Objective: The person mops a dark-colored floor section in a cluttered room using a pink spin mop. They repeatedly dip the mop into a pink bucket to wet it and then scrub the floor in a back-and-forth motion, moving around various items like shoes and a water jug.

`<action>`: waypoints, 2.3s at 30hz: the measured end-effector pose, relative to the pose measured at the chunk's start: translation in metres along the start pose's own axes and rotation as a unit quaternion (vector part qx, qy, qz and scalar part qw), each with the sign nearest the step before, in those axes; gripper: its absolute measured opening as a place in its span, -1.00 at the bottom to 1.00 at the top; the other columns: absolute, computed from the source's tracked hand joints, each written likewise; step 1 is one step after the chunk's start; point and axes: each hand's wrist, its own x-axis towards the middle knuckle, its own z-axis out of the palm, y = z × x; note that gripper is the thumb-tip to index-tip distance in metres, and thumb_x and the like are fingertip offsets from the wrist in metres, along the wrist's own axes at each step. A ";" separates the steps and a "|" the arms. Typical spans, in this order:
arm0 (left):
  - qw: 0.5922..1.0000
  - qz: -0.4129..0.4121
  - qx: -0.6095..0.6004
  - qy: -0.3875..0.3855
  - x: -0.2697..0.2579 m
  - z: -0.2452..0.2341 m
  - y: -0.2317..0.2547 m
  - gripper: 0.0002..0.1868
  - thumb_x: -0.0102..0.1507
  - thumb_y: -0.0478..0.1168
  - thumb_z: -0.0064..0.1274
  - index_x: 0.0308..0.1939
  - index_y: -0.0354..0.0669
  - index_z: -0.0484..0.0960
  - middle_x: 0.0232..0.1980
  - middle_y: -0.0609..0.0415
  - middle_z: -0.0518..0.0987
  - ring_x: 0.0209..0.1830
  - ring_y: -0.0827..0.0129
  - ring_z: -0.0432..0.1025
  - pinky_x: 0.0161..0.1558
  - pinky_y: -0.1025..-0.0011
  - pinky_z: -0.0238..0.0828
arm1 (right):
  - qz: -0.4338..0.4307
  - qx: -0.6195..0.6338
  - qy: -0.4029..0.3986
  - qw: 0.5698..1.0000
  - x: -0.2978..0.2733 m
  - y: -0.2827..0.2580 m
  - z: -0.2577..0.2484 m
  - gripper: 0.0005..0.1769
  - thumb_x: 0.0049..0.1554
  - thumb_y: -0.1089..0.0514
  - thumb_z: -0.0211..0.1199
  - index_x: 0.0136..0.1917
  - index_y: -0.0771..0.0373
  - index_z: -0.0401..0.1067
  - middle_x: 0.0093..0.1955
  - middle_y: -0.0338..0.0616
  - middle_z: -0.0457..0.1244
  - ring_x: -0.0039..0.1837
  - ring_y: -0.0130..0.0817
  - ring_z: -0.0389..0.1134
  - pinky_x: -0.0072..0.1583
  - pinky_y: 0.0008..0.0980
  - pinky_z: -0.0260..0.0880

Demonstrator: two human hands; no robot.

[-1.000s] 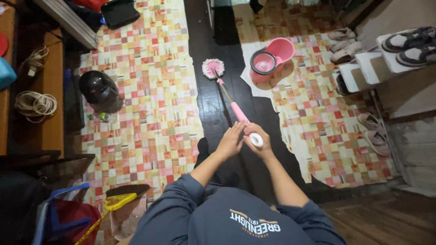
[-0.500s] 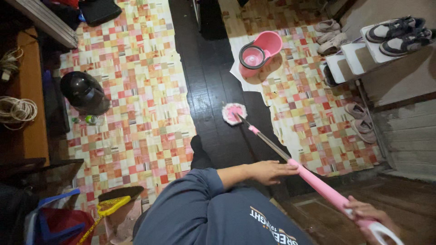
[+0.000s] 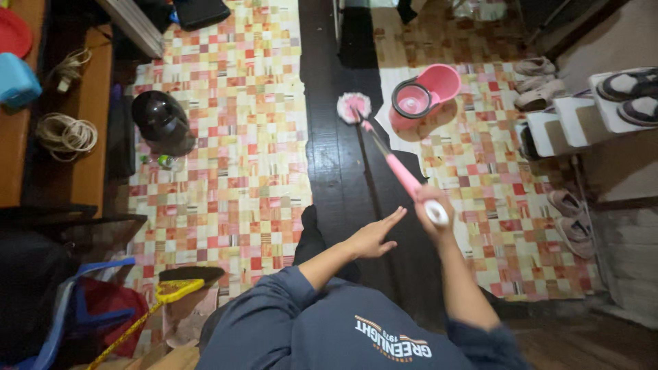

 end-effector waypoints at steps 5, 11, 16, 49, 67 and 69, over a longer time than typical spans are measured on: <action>0.998 -0.051 0.013 -0.016 -0.023 -0.003 -0.009 0.00 0.22 -0.22 0.15 0.63 0.16 -0.11 0.70 -0.12 -0.02 0.51 -0.13 0.20 0.41 0.10 0.21 | -0.043 0.126 -0.032 0.991 0.048 0.026 0.047 -0.77 0.16 0.39 0.31 0.07 0.24 0.40 0.16 -0.05 0.33 0.38 -0.23 0.35 0.44 -0.27 0.30; 1.000 -0.028 0.011 -0.007 -0.017 -0.003 -0.001 0.01 0.21 -0.23 0.17 0.63 0.12 -0.09 0.68 -0.21 -0.06 0.53 -0.17 0.15 0.42 0.08 0.20 | -0.006 0.026 -0.054 0.998 0.000 -0.055 -0.020 -0.75 0.13 0.34 0.35 0.09 0.24 0.45 0.22 -0.06 0.34 0.32 -0.27 0.36 0.36 -0.30 0.31; 0.991 0.110 0.058 0.050 0.030 0.028 0.005 0.06 0.15 -0.21 0.23 0.61 0.00 -0.10 0.61 -0.27 0.07 0.53 -0.19 0.15 0.49 0.06 0.16 | 0.091 0.063 -0.131 0.985 -0.106 -0.137 -0.170 -0.73 0.14 0.28 0.30 0.14 0.22 0.44 0.26 -0.01 0.33 0.32 -0.25 0.34 0.37 -0.25 0.29; 0.989 -0.079 0.034 0.123 -0.030 -0.032 -0.038 0.01 0.19 -0.24 0.24 0.62 -0.01 -0.01 0.63 -0.32 0.01 0.59 -0.23 0.01 0.48 0.06 0.08 | 0.121 0.096 -0.071 0.985 -0.035 -0.043 0.028 -0.66 0.22 0.19 0.31 0.25 0.27 0.41 0.39 0.07 0.28 0.45 -0.21 0.28 0.43 -0.29 0.23; 0.981 0.022 -0.014 -0.194 0.020 0.037 -0.016 0.10 0.15 -0.22 0.19 0.64 0.14 -0.16 0.66 -0.29 -0.05 0.56 -0.21 0.05 0.43 0.07 0.18 | -0.057 0.344 0.033 0.937 -0.093 -0.080 -0.209 -0.72 0.27 0.05 0.13 0.16 0.27 0.36 0.13 0.01 0.34 0.22 -0.20 0.40 0.39 -0.14 0.37; 0.991 0.017 -0.020 -0.135 0.025 0.019 -0.034 0.09 0.15 -0.22 0.20 0.64 0.03 -0.15 0.65 -0.35 -0.04 0.58 -0.20 0.05 0.48 0.13 0.14 | -0.060 0.324 0.064 0.942 -0.063 -0.082 -0.157 -0.73 0.27 0.05 0.11 0.14 0.26 0.35 0.11 0.01 0.34 0.21 -0.19 0.40 0.40 -0.11 0.38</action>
